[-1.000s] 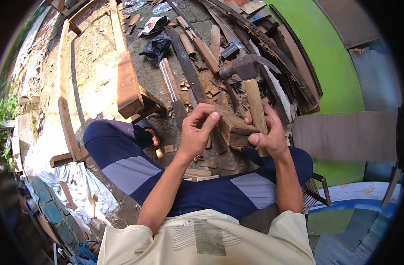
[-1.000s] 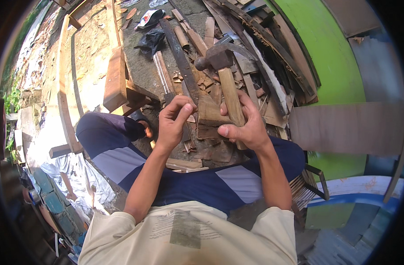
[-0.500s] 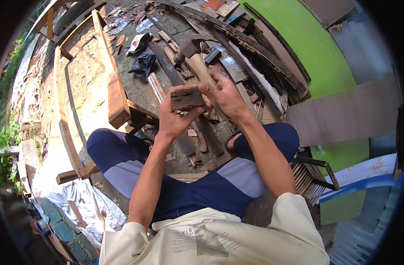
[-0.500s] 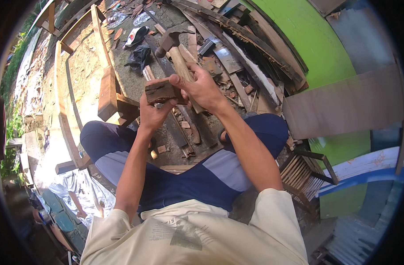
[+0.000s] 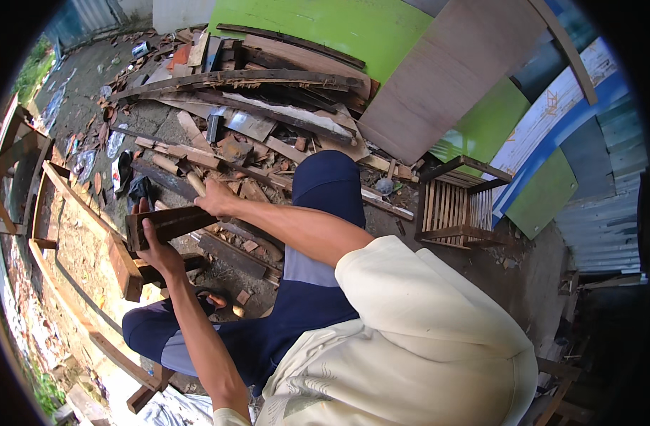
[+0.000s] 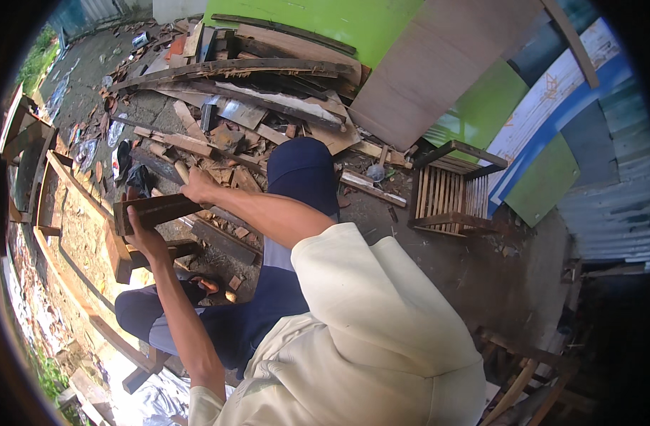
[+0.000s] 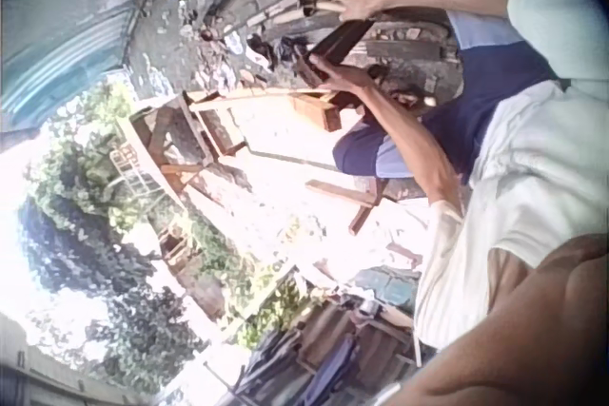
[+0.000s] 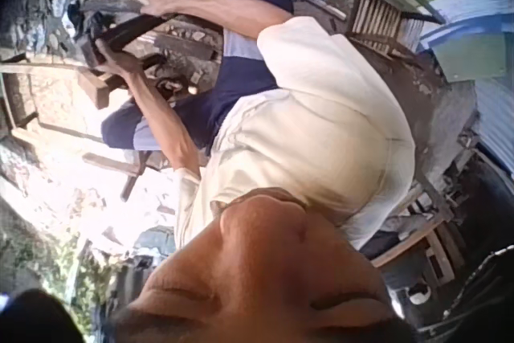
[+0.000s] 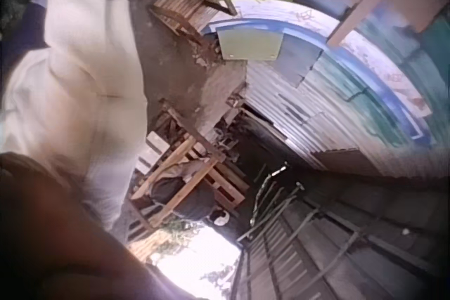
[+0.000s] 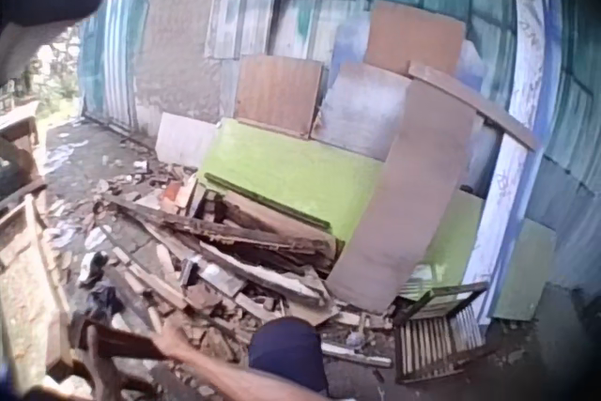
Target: The person sits on the ground and uses a hammer to remove nails from a wooden plank. They then use a chisel to scrape the surface of the wood and remove debris.
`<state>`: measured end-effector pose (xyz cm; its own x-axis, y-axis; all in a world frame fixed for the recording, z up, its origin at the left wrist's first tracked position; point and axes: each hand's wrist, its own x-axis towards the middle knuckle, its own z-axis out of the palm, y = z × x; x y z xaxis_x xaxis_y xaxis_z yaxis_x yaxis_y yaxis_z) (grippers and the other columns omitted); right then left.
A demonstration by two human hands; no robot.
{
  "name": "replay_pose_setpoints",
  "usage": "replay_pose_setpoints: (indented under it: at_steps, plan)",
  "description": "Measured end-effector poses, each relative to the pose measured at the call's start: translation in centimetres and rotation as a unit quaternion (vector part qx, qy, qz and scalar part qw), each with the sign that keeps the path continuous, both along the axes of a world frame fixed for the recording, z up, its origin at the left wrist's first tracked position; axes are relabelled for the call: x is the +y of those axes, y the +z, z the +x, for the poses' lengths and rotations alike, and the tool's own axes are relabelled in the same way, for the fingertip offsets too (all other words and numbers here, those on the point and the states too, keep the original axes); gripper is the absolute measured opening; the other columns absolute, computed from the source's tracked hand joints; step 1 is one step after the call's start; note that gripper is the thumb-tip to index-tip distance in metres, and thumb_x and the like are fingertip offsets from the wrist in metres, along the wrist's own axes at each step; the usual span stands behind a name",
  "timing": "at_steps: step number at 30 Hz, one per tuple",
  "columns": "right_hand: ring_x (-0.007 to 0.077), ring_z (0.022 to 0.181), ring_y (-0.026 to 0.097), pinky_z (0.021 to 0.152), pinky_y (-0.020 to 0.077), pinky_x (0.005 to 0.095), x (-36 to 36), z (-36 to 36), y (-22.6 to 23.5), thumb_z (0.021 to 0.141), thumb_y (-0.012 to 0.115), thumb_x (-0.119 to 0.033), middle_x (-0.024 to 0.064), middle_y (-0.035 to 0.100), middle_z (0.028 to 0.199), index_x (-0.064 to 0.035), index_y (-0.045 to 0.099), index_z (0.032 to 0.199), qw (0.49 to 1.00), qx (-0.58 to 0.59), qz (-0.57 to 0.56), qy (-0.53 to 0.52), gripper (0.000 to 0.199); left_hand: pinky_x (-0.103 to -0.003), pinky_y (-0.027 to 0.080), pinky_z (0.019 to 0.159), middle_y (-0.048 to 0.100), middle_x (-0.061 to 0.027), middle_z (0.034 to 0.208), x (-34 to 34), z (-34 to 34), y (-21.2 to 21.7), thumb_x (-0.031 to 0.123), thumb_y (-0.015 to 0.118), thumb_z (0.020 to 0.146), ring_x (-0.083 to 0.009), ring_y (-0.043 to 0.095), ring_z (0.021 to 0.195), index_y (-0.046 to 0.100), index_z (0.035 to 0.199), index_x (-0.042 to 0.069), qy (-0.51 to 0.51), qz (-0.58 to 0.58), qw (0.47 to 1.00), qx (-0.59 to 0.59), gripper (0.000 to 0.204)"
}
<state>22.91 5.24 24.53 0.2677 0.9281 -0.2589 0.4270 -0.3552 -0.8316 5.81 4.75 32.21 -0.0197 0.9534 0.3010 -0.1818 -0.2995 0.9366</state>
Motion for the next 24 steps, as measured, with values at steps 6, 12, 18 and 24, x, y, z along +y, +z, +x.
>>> replay_pose_setpoints:
  at_steps: [6,12,18,24]
  plan:
    - [0.0458,0.107,0.064,0.093,0.0517,0.0493,-0.1,-0.5,-5.9,0.081,0.062,-0.013,0.0322,0.065,0.111,0.0100,0.055,0.118,0.999,0.000,-0.046,-0.002,0.045,-0.039,0.052,0.093,0.065,-0.0157,0.117,1.3,-1.1,0.7,0.037,0.062,0.100,-0.0243,0.064,0.107,0.056,0.128,-0.004,0.092,-0.062,0.993,-0.044,0.051]
    - [0.0456,0.104,0.067,0.087,0.0559,0.0486,-2.4,1.0,-6.1,0.082,0.059,-0.010,0.0347,0.066,0.109,0.0109,0.057,0.119,0.994,-0.030,-0.100,0.044,0.042,-0.039,0.059,0.079,0.066,-0.0140,0.102,1.1,-4.3,2.1,0.042,0.062,0.099,-0.0250,0.067,0.093,0.059,0.117,0.001,0.149,-0.115,0.971,-0.150,0.045]
    - [0.0493,0.105,0.064,0.092,0.0527,0.0493,-3.8,3.1,-3.4,0.078,0.060,-0.011,0.0373,0.064,0.109,0.0142,0.058,0.111,0.983,-0.053,-0.104,0.139,0.041,-0.042,0.057,0.083,0.067,-0.0113,0.098,-2.0,-4.8,3.4,0.050,0.060,0.098,-0.0242,0.067,0.091,0.061,0.111,0.007,0.229,-0.106,0.949,-0.187,0.046]
    - [0.0506,0.100,0.065,0.091,0.0523,0.0515,-6.8,5.4,0.2,0.082,0.061,-0.013,0.0385,0.065,0.102,0.0114,0.058,0.114,0.981,-0.090,-0.081,0.151,0.040,-0.051,0.053,0.095,0.064,-0.0108,0.107,-6.3,-6.1,6.1,0.059,0.057,0.096,-0.0298,0.066,0.101,0.058,0.117,0.005,0.279,-0.093,0.932,-0.211,0.057]
